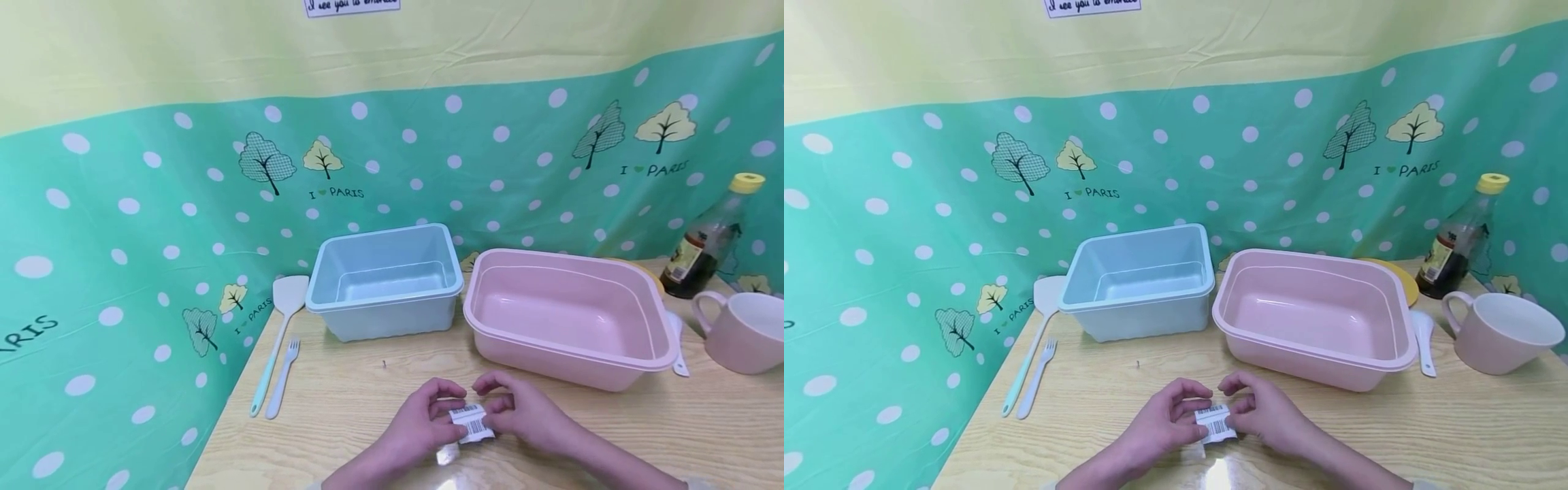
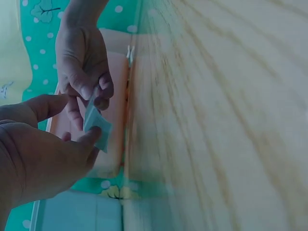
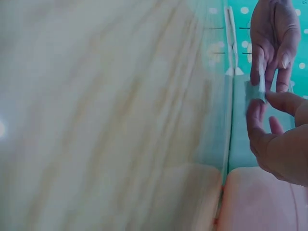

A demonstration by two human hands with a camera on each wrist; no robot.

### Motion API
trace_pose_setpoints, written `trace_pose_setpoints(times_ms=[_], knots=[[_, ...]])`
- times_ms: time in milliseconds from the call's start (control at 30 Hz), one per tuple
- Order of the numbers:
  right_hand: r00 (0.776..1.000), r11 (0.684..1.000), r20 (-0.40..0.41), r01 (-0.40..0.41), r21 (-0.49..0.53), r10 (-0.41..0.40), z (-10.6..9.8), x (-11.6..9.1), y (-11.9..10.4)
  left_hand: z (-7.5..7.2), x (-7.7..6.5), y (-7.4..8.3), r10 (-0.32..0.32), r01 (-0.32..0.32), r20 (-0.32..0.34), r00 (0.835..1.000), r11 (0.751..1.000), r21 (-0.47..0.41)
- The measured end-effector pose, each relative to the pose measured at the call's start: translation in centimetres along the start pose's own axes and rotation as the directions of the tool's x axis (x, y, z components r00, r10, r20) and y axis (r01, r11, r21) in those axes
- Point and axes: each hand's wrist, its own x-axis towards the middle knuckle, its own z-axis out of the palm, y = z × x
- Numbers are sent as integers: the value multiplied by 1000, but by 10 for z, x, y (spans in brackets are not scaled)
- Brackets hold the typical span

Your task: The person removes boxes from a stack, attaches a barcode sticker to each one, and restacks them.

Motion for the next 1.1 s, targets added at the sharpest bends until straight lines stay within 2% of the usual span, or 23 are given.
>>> trace_pose_setpoints(times_ms=[100, 200, 333, 500, 733, 967, 1100], knots=[[1000, 997, -23, 19, 73, -17, 0, -1, 1, 1, 1, 3, 21, -21, 0, 1000, 999, -41], [998, 994, -49, 41, 105, -36, -1, -2, 1, 2, 2, 6, 51, -51, -11, 999, 998, -47], [994, 993, -100, 42, 109, -31, -3, -3, -1, 1, 3, 9, 77, -76, -55, 996, 997, 10], [988, 994, -151, 34, 107, -17, -6, -6, -5, 0, 4, 10, 70, -64, -107, 992, 996, 59], [982, 989, -191, 31, 145, -2, -7, -9, -10, 4, 6, 7, 74, -65, -76, 994, 991, 117], [985, 983, -171, 59, 176, -28, -3, -11, -10, 5, 8, 4, 106, -93, -75, 992, 982, 163], [984, 987, -178, 50, 154, -22, -1, -11, -10, 6, 9, 3, 122, -107, -75, 990, 978, 180]])
